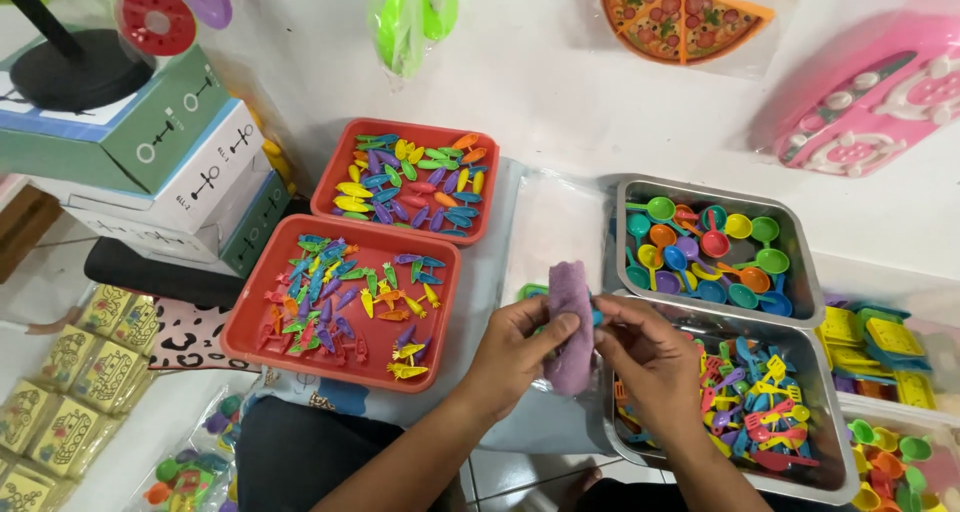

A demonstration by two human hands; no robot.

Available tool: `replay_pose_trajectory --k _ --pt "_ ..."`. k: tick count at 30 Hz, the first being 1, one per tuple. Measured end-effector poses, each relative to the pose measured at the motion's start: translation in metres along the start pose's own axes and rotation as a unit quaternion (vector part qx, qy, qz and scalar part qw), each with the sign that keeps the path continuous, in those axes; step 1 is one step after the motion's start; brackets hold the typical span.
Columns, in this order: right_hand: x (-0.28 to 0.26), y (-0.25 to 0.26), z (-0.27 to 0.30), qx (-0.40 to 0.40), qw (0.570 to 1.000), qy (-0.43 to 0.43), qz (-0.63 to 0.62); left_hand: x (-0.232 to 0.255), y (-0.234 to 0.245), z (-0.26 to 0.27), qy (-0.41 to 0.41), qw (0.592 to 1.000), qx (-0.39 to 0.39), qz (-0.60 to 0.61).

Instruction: The person is cleaning small plastic toys, such as letters and kitchen items, by wiping them individually with a cloth and organizing them into trays.

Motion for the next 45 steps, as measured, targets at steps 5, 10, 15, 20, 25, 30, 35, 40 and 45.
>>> replay_pose_trajectory --k 5,10,15,20,25,30,35,40,45 --pt "-0.016 -0.004 0.000 -0.033 0.997 0.054 0.047 -0.005 -0.008 0.005 0.038 0.998 -0.023 0.052" --pt "-0.039 -0.019 0.014 -0.003 0.955 0.177 0.237 -0.005 -0.003 0.004 -0.019 0.999 0.035 0.008" --pt "-0.020 -0.012 0.023 0.018 0.982 0.145 0.123 -0.008 -0.002 0.003 -0.005 0.999 0.038 -0.010" --pt "-0.025 -0.016 0.032 -0.002 0.952 0.260 0.161 -0.003 0.000 0.008 -0.028 0.995 0.062 -0.068" --pt "-0.028 -0.014 0.024 0.018 0.953 0.226 0.203 0.014 0.004 0.008 -0.075 0.986 0.086 -0.120" --pt "-0.051 -0.012 0.005 -0.008 0.941 0.193 0.279 -0.005 0.001 0.003 -0.006 0.998 0.022 -0.051" --pt "-0.049 0.001 -0.006 -0.030 0.972 0.110 0.206 -0.010 -0.011 0.002 0.004 0.996 -0.037 -0.082" --pt "-0.037 0.012 -0.013 -0.005 0.990 0.055 0.133 -0.011 0.000 0.002 0.154 0.973 0.085 0.150" --pt "-0.047 0.007 -0.004 -0.004 0.989 0.098 0.108 -0.026 0.013 -0.002 0.105 0.983 0.117 0.093"
Point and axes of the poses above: each hand's wrist, its own z-axis away from the middle knuckle, its own y-axis out of the back of the hand, x = y × z, the point moved 9 cm from there along -z, towards the middle knuckle, and after that the axes turned 12 degrees about x, right-handed, at the moved point
